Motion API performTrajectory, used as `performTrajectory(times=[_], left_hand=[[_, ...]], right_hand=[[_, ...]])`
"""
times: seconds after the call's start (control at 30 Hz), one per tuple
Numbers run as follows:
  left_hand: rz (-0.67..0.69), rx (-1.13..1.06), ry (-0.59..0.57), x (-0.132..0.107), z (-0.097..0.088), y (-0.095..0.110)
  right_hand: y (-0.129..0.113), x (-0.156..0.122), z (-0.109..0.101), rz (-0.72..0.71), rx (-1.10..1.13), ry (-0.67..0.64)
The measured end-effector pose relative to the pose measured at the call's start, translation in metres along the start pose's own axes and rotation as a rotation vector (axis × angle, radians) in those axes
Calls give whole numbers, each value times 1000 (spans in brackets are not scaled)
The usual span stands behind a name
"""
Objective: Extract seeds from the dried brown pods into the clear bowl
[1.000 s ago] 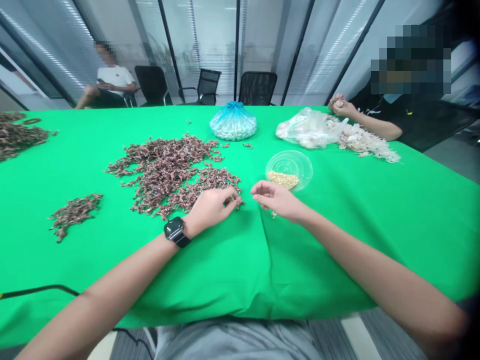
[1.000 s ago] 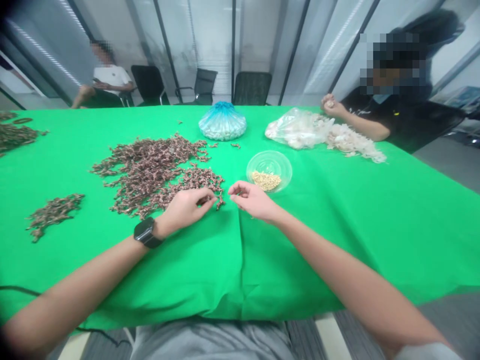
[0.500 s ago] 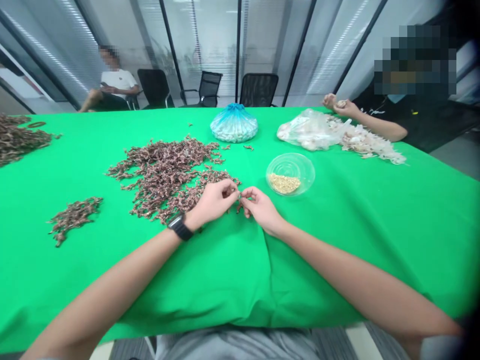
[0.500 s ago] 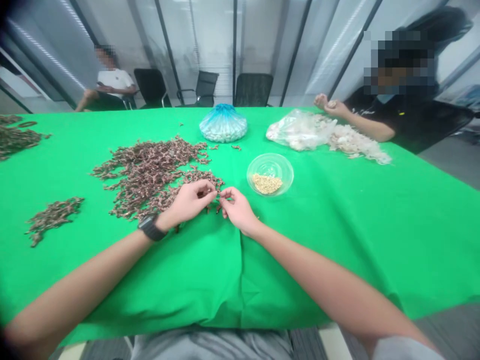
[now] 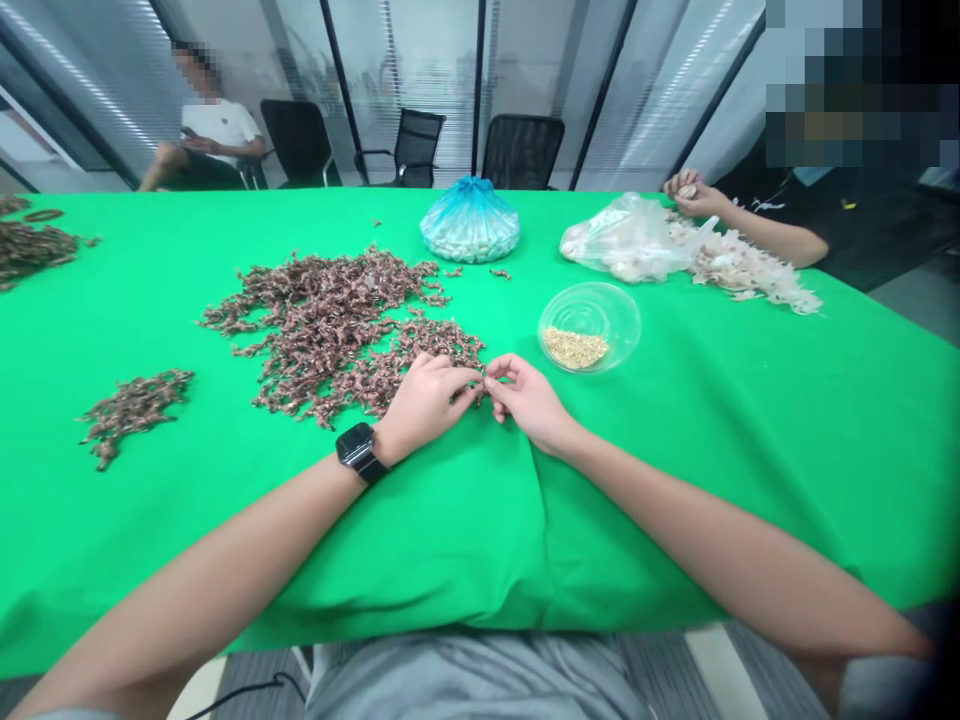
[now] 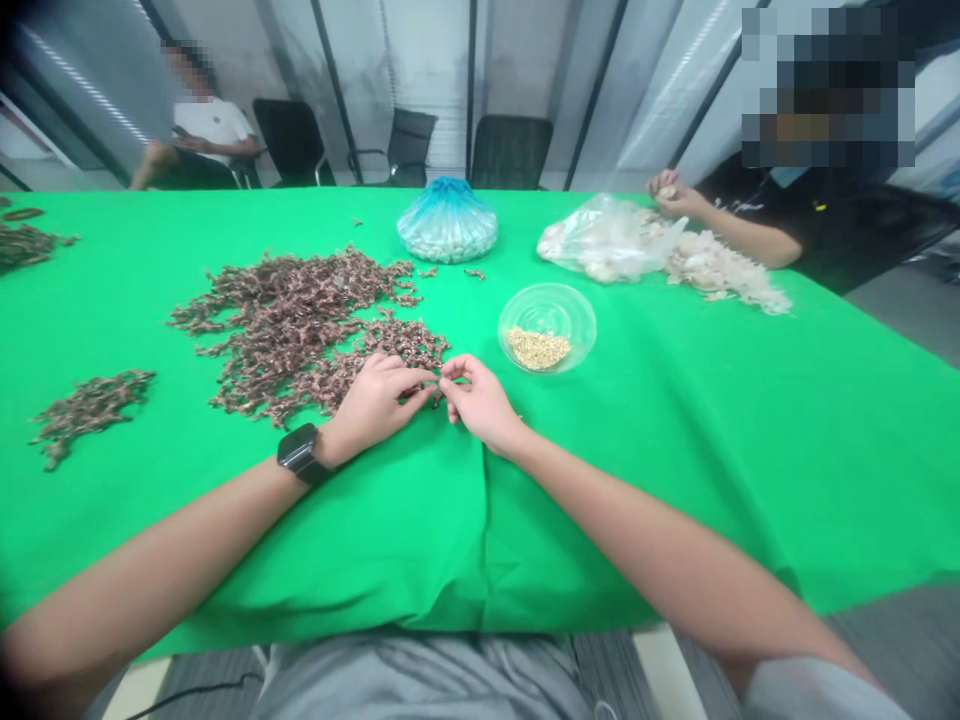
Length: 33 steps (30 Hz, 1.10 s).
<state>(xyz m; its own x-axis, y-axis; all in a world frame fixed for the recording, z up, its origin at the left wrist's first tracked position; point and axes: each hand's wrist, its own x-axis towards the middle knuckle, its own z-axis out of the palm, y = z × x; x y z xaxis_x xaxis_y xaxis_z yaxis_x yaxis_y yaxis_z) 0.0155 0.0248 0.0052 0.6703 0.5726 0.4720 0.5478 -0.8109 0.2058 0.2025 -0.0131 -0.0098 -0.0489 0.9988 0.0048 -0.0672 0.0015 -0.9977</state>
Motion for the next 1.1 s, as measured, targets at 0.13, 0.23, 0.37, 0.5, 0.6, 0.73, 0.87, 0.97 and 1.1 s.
performTrajectory(times=[0.13,0.23,0.37,0.5,0.6,0.73,0.87,0.97,1.1], left_hand=[[23,-23,-10,-1,4,0],[22,-25,-11,0,5,-1],[11,-6,-13,0,5,-1],[-2,-24,4,0,4,-1],[-19,-51,10,1,4,-1],[-29,-67,26,1,4,-2],[-32,-86,35,1,5,-1],[-47,-98,36,1,5,-1],[-48,-107,51,1,4,-1]], right_hand=[[-3,-1,-1,6,-19,-15],[-3,-1,-1,12,-21,-16],[-2,0,-1,19,-12,-16],[0,1,-1,39,-3,-22],[0,2,-1,50,-22,-45],[0,1,-1,44,-49,-30],[-1,1,-1,52,-60,-35],[-2,1,-1,54,-58,-45],[-1,1,-2,55,-49,-52]])
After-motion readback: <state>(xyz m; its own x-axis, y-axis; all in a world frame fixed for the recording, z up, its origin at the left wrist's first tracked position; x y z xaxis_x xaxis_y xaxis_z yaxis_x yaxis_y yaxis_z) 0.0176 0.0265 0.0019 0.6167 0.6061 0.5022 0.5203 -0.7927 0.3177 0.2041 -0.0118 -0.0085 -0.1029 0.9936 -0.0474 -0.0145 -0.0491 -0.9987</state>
